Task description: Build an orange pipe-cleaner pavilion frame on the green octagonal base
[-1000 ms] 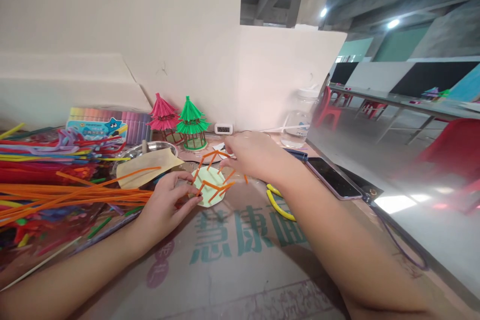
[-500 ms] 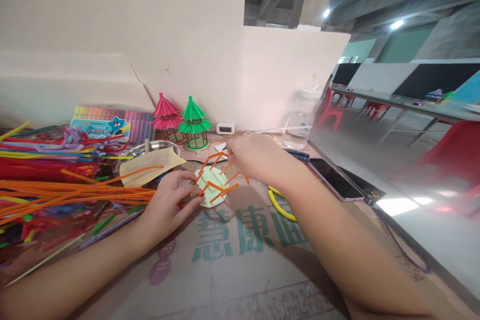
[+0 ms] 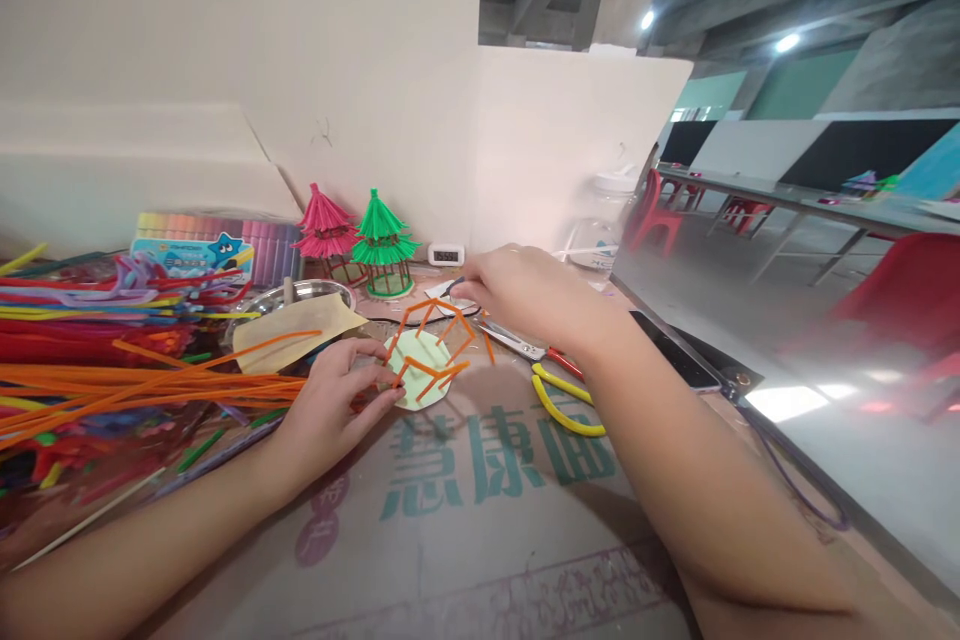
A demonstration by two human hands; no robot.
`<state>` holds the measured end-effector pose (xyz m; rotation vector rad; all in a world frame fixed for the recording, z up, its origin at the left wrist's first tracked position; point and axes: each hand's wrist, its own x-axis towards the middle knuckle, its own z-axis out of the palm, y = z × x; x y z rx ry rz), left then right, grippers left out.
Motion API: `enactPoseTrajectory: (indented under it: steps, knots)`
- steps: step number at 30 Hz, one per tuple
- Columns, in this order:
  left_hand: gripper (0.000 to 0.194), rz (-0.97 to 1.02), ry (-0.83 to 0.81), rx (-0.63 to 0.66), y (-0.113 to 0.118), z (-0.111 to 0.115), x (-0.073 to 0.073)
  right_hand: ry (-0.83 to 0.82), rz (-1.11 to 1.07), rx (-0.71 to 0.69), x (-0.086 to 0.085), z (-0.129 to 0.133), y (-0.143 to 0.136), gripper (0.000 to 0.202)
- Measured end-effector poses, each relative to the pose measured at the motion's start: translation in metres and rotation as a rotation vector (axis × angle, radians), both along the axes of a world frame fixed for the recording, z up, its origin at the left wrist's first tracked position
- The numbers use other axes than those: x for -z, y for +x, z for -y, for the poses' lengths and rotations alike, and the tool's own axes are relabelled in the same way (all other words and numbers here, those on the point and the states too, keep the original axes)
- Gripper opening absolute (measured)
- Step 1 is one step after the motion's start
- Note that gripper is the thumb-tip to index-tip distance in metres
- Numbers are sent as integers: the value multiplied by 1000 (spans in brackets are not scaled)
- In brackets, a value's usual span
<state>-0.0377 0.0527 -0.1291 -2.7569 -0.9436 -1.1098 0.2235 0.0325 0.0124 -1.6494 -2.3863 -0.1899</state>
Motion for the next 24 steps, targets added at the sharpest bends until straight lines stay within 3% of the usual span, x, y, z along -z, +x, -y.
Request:
enactPoseTrajectory:
  steps: [4,12,18,24]
  knots:
    - [10,-7,18,0,1,0,-1,-13,44,-17,-1,6,-6,25]
    - [8,-25,65,-18,-1,2,0,101,355,7,13,11,-34,18]
    - [8,-26,70,-13,0,1,2,113,376,32,17,6,-33,22]
    - [8,-31,65,-15,-1,0,2,107,349,43,10,13,-33,18]
